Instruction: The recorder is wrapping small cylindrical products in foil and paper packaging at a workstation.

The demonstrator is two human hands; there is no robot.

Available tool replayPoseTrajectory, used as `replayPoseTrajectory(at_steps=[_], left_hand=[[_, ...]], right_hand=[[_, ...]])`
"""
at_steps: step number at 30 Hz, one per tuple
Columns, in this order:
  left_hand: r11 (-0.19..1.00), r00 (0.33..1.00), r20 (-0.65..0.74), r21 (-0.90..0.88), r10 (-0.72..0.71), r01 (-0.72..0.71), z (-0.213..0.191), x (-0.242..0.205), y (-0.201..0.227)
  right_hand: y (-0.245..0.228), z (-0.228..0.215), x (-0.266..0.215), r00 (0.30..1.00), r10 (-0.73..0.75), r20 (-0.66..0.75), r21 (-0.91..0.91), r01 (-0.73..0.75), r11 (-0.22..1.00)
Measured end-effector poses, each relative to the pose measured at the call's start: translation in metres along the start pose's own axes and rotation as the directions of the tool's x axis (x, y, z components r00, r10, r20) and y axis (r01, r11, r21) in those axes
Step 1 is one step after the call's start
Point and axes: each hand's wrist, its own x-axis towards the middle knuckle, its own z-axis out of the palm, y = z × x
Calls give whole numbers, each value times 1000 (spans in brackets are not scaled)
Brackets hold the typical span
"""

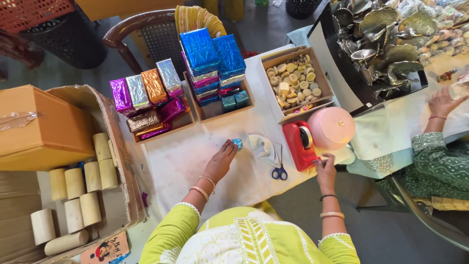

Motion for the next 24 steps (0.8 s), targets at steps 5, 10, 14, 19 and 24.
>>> replayPoseTrajectory(at_steps=[5,10,14,19,24], left_hand=[[1000,1000,7,10,0,0,0,-1,-3],[1000,1000,5,22,13,-13,2,0,-2],[1000,1000,12,11,9,-9,0,0,-1],[1000,1000,14,-11,1,-1,-1,0,1],[1000,1000,-7,0,16,-16,4,0,-2]], right_hand=[[53,21,-10,994,106,-15,308,-96,947],[101,45,-13,973,230,-15,622,-171,764],[115,54,-13,956,290,46,760,-222,611],[169,81,-27,935,339,107,780,-290,554],[115,107,-68,977,212,29,557,-192,808]])
